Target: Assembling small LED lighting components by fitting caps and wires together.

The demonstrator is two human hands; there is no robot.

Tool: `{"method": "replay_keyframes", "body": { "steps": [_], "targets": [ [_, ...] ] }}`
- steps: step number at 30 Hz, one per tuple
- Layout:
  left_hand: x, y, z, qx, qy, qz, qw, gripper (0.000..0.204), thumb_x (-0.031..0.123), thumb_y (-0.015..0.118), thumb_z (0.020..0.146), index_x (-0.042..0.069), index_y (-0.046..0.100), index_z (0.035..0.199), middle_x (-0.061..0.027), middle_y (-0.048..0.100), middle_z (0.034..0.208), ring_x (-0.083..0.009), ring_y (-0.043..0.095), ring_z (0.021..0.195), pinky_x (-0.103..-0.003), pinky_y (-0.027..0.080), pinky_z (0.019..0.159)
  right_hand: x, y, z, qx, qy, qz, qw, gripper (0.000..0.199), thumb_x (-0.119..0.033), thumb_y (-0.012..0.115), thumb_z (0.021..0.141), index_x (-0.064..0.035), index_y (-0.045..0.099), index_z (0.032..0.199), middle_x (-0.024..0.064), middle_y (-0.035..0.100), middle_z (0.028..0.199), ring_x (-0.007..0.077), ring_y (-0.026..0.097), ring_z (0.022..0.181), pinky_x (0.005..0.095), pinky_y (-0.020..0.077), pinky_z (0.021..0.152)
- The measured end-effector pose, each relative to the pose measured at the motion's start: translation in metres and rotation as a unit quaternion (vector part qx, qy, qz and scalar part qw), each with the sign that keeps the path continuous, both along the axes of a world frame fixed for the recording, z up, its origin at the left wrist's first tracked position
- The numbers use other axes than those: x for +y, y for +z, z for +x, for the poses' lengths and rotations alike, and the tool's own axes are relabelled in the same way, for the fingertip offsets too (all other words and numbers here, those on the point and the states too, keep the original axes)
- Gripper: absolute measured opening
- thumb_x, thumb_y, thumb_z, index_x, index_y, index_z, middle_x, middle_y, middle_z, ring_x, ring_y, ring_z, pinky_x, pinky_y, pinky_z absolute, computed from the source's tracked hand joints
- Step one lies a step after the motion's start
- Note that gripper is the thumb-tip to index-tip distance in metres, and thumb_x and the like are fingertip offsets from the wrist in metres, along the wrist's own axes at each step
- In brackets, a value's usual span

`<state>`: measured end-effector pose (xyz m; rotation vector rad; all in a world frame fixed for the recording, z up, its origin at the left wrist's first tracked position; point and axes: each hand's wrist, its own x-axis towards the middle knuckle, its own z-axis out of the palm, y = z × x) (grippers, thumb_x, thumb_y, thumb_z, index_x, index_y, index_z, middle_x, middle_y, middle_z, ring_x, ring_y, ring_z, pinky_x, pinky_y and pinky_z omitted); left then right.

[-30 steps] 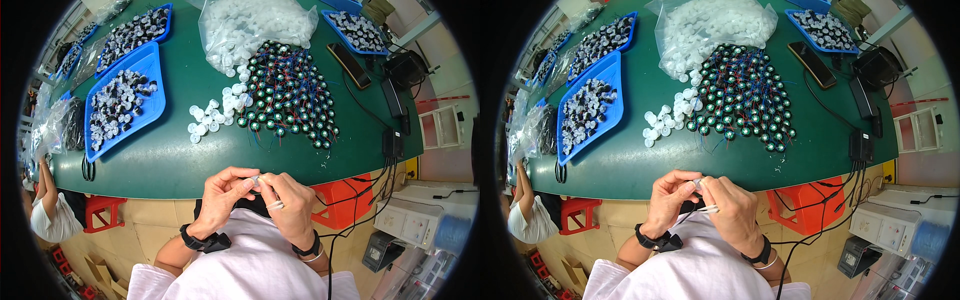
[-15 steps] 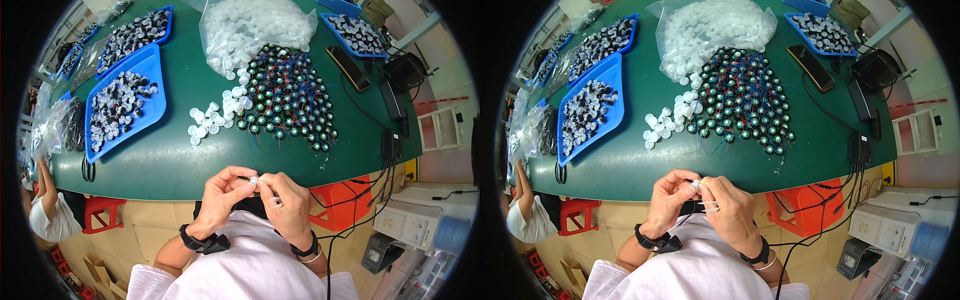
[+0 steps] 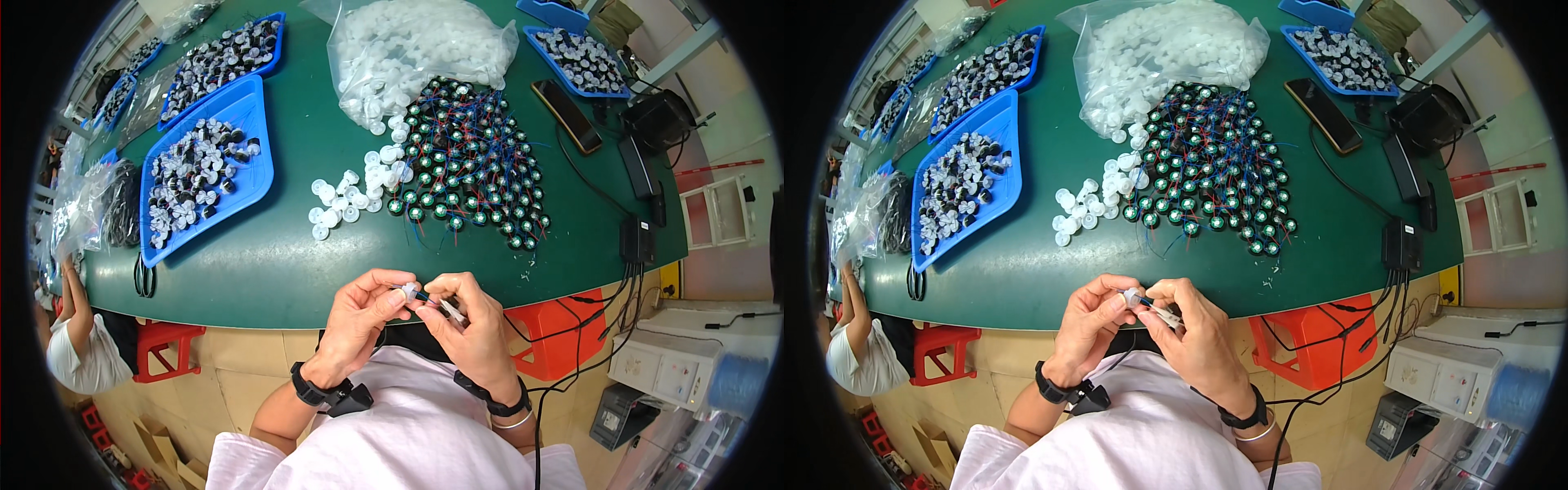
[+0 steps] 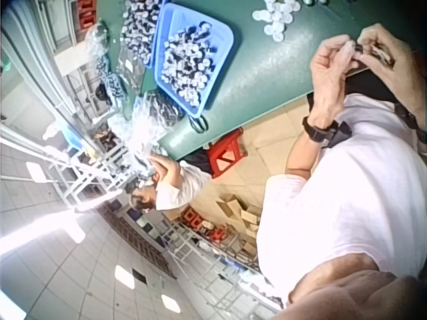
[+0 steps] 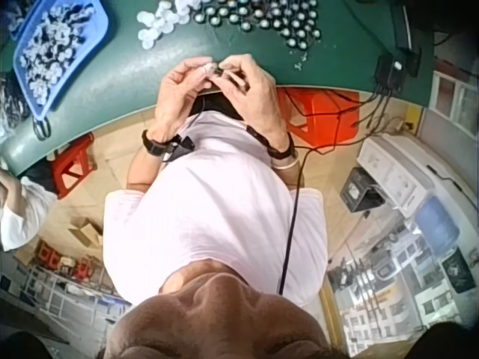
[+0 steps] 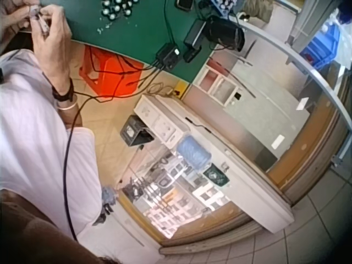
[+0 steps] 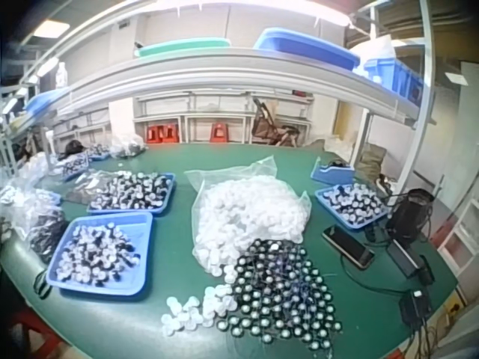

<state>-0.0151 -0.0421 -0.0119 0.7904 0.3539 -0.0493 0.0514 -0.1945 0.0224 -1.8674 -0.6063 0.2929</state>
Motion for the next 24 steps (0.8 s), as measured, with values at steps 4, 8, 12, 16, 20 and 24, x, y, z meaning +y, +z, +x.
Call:
{"method": "replay_keyframes", "body": {
  "steps": [4, 8, 12, 16, 20, 24],
  "targets": [
    [-0.0008, 0.0027, 0.0018, 0.002, -0.002, 0.005, 1.000, 0.025, 0.014, 0.062, 0.090, -0.001, 0.059, 0.109, -0.0094, 0.065, 0.098, -0.0136, 0.063, 0.086, -0.023, 0.052, 0.074, -0.0016, -0.0019, 0.0003, -0.057, -0.024, 0.015, 0.998, 0.014, 0.001, 0.069, 0.078, -0.0017, 0.060, 0.088, 0.0067, 0.063, 0.077, 0.0129, 0.058, 0.063, 0.0251, 0.0435, 0.056],
    [0.0001, 0.0016, 0.0012, 0.000, -0.012, -0.010, 1.000, 0.024, 0.013, 0.061, 0.090, -0.001, 0.059, 0.110, -0.0103, 0.065, 0.099, -0.0141, 0.064, 0.088, -0.023, 0.052, 0.075, 0.0009, -0.0026, -0.0006, -0.092, -0.048, 0.017, 0.994, 0.011, 0.003, 0.068, 0.077, -0.0009, 0.061, 0.085, 0.0071, 0.064, 0.078, 0.0151, 0.060, 0.066, 0.0260, 0.0448, 0.057],
    [0.0019, -0.0024, 0.0004, -0.010, -0.021, -0.035, 0.999, 0.024, 0.010, 0.060, 0.091, -0.001, 0.059, 0.112, -0.0110, 0.065, 0.102, -0.0149, 0.064, 0.090, -0.024, 0.053, 0.077, 0.0028, -0.0031, -0.0004, -0.104, -0.061, 0.021, 0.992, 0.011, 0.003, 0.068, 0.077, -0.0008, 0.063, 0.085, 0.0078, 0.064, 0.079, 0.0166, 0.061, 0.068, 0.0270, 0.0460, 0.058],
    [0.0015, -0.0027, -0.0002, -0.007, -0.029, -0.045, 0.999, 0.025, 0.010, 0.059, 0.091, -0.002, 0.058, 0.113, -0.0114, 0.065, 0.102, -0.0152, 0.065, 0.090, -0.024, 0.054, 0.077, 0.0020, -0.0059, 0.0002, -0.138, -0.060, 0.001, 0.989, 0.011, 0.003, 0.068, 0.077, -0.0009, 0.064, 0.086, 0.0083, 0.064, 0.079, 0.0176, 0.061, 0.067, 0.0279, 0.0470, 0.058],
    [0.0001, -0.0024, 0.0002, -0.014, -0.033, -0.048, 0.998, 0.025, 0.011, 0.059, 0.091, -0.002, 0.058, 0.113, -0.0111, 0.066, 0.101, -0.0148, 0.065, 0.090, -0.024, 0.054, 0.077, 0.0014, -0.0066, -0.0005, -0.161, -0.051, -0.003, 0.986, 0.017, 0.002, 0.068, 0.076, -0.0036, 0.060, 0.090, 0.0085, 0.061, 0.080, 0.0230, 0.062, 0.067, 0.0317, 0.0484, 0.054],
    [0.0000, -0.0024, -0.0001, -0.014, -0.036, -0.043, 0.998, 0.025, 0.011, 0.059, 0.091, -0.001, 0.058, 0.113, -0.0107, 0.066, 0.100, -0.0145, 0.064, 0.091, -0.023, 0.054, 0.077, 0.0029, -0.0073, -0.0022, -0.178, -0.049, -0.011, 0.983, 0.018, 0.002, 0.068, 0.076, -0.0042, 0.059, 0.091, 0.0085, 0.059, 0.080, 0.0229, 0.061, 0.065, 0.0316, 0.0479, 0.053]
  ]
}}
